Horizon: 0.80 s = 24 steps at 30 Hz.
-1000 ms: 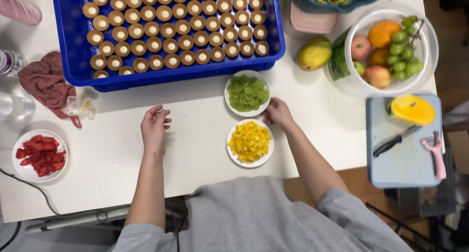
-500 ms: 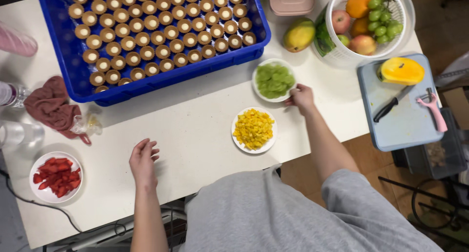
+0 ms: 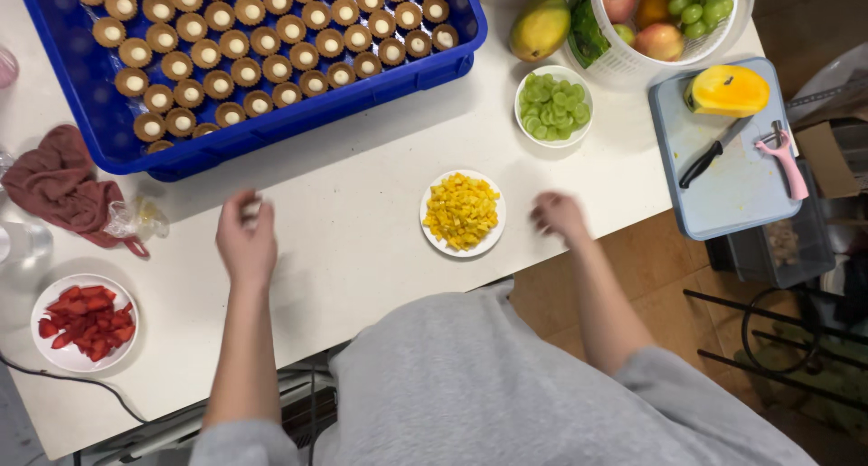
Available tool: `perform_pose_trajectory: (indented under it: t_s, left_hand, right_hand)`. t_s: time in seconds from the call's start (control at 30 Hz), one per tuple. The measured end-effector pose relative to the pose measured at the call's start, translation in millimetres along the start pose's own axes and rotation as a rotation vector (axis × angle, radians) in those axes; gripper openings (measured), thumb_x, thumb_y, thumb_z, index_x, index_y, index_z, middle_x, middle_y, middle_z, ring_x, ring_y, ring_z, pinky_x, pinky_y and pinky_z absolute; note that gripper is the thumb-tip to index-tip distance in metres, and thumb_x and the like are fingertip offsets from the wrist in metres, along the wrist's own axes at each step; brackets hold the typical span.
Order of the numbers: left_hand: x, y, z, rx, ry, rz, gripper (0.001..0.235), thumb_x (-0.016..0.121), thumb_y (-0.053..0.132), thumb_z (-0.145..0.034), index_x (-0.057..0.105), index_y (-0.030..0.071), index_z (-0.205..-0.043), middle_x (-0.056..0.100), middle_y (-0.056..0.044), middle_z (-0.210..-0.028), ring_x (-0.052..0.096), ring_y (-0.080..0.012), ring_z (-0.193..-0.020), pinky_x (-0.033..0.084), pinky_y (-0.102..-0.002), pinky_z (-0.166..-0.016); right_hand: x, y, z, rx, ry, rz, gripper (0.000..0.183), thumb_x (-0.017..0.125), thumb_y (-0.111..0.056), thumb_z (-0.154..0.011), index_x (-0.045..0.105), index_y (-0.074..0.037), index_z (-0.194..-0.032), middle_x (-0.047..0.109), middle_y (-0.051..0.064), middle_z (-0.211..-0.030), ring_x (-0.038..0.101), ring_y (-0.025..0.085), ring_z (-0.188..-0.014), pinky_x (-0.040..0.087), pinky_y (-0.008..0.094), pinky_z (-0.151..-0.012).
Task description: The person places strawberry slices into cream-filled tarts arranged in a blue tray by hand.
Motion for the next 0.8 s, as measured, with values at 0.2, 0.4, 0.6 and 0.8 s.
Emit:
perform_pose_trajectory:
  t_s: [0.2,0.4,0.6,0.8]
  left_hand:
    - [56.8,74.0,-89.2,0.585,0.019,-0.424,0.043,0.074,0.019,-0.095,0.065,0.004,-0.133,0.066,-0.018,-0.130,0.065,-0.0400,-0.111,0.055,-0.049,-0.092]
    - [105.5,75.5,-130.8,0.260,-0.268,-0.862,0.034,0.070,0.038,-0.099,0.073,0.010,-0.117,0.066,-0.011,-0.126,0.067,-0.0369,-0.107,0.056,-0.051,-0.085]
    - [130.5,62.0,-156.3,0.273,-0.230,-0.930,0.047,0.078,0.046,-0.092,0.075,0.001,-0.106,0.070,-0.015,-0.114,0.070,-0.0350,-0.102,0.058,-0.046,-0.083]
    - [130.3,62.8,-126.0,0.365,-0.237,-0.938,0.043,0.081,0.047,-0.085,0.078,0.005,-0.095,0.071,-0.014,-0.106,0.070,-0.0350,-0.096,0.057,-0.048,-0.079]
  right_hand:
    - [77.1,-13.3,50.2,-0.102,-0.041,-0.139,0.026,0.067,-0.013,-0.096,0.065,0.005,-0.114,0.069,0.010,-0.078,0.067,0.017,-0.057,0.055,0.032,-0.049]
    - [39.0,45.6,-7.0,-0.052,0.020,-0.363,0.031,0.070,-0.009,-0.094,0.060,0.008,-0.119,0.068,0.010,-0.081,0.066,0.018,-0.060,0.058,0.033,-0.052]
    - [-60.9,86.7,-31.8,-0.027,0.194,-0.403,0.032,0.070,-0.008,-0.095,0.060,0.007,-0.121,0.067,0.012,-0.086,0.066,0.018,-0.061,0.061,0.034,-0.053]
    - [-121.8,92.5,-45.3,-0.090,0.286,-0.417,0.027,0.070,-0.006,-0.096,0.063,0.007,-0.118,0.069,0.009,-0.088,0.063,0.014,-0.061,0.058,0.031,-0.053]
Point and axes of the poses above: each hand's wrist, its own z-axis away from the middle knuckle, its own x-axis out of the palm, y = z × x, the point moved 4 cm from there along -z, towards the middle knuckle
